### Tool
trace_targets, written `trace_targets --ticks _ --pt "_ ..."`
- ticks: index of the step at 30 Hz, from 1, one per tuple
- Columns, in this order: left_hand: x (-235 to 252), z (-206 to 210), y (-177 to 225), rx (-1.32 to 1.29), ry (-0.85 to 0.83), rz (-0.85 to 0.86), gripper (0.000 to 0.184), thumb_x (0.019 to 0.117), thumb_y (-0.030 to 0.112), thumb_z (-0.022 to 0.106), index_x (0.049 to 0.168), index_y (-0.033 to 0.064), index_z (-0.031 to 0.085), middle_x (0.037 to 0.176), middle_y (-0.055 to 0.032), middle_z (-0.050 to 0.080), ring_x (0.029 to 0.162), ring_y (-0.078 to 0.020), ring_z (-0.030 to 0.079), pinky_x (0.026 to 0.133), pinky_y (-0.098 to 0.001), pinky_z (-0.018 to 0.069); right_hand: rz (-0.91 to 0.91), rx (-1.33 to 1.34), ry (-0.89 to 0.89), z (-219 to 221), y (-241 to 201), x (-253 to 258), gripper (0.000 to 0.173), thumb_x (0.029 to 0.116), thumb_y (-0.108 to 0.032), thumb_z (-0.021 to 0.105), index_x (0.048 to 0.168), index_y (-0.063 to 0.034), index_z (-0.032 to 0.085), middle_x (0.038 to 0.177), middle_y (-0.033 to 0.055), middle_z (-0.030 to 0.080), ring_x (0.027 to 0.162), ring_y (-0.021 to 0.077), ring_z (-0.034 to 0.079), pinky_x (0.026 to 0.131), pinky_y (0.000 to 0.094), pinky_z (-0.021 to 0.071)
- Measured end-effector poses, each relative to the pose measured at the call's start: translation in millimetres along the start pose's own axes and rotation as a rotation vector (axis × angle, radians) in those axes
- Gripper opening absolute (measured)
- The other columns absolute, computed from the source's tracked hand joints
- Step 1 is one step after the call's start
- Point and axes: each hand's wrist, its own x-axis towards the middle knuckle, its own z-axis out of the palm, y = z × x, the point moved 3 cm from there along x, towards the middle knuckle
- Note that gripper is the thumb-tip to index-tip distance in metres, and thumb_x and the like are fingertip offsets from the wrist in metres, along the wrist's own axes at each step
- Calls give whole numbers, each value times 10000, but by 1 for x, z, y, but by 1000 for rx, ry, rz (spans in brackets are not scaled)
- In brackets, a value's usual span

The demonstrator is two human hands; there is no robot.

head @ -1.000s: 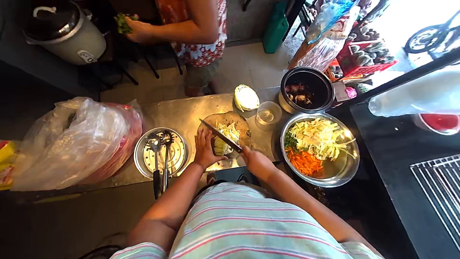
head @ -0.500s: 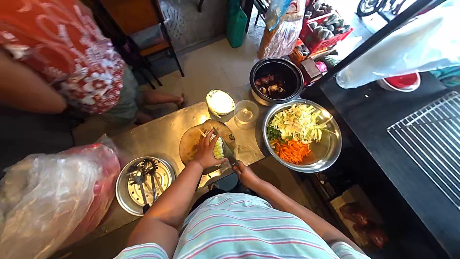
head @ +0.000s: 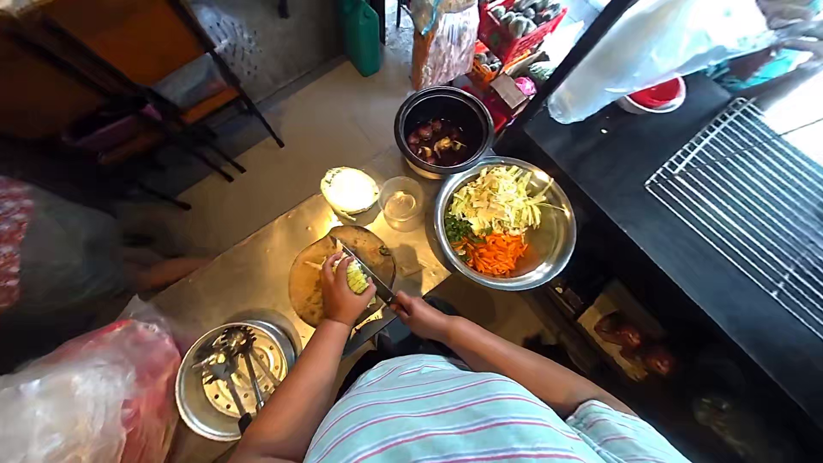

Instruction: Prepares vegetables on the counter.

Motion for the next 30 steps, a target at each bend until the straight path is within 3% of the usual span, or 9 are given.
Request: trace_targets --ticks 4,7,9,11,16,19,21,23,30 --pt "21 -11 50 -39 54 89 677 743 398 795 1305 52 642 1458 -244 503 1302 -429 525 1049 -566 477 -72 20 77 -34 -11 -29 292 1104 -228 434 1247 7 533 878 128 599 765 206 606 750 379 530" --pt "46 3 109 -135 21 193 690 720 372 842 1304 64 641 1460 -246 499 1314 -434 515 1037 -588 483 -12 33 179 -75 -7 -70 336 1107 -222 427 1317 21 527 915 145 635 784 212 636 776 388 552" --pt "64 25 154 -192 10 313 690 695 371 857 1285 75 654 1431 -236 525 1297 -416 529 1036 -561 495 62 78 272 -103 3 -102 318 1116 -260 405 1290 -18 515 815 87 567 634 176 581 611 358 537" --pt "83 54 199 -264 1 465 692 685 379 854 1281 88 654 1401 -227 548 1292 -403 538 1049 -554 490 167 146 361 -133 14 -134 317 1121 -295 392 1297 -55 500 766 59 532 546 166 544 515 356 518" --pt "129 132 301 -243 -281 660 739 675 362 885 1337 135 645 1475 -208 510 1370 -418 475 1110 -564 436 368 256 580 -202 59 -180 299 1136 -340 375 1290 -100 464 700 30 479 468 141 495 440 311 475" --pt "144 184 335 -126 -431 668 789 697 390 906 1393 156 619 1529 -202 468 1400 -427 452 1164 -583 380 497 87 654 -239 90 -190 359 1136 -338 374 1343 -69 490 824 102 565 575 203 570 529 376 517" --pt "143 216 341 -4 -530 599 800 730 430 894 1431 182 599 1567 -199 429 1406 -449 429 1176 -610 342 579 -46 665 -255 102 -202 363 1131 -298 375 1338 -37 519 1029 195 660 877 310 679 793 495 557" --pt "140 238 343 94 -564 529 778 746 468 869 1425 195 603 1564 -214 431 1405 -474 421 1183 -630 321 599 -96 700 -264 106 -220 362 1129 -294 381 1317 -27 537 1072 212 673 1004 335 681 903 521 536" --pt "123 252 344 239 -588 448 699 848 543 768 1437 207 595 1560 -235 440 1444 -502 368 1208 -636 266 584 -100 726 -255 116 -265 324 1124 -330 411 1233 -57 546 880 138 624 808 273 649 763 471 544"
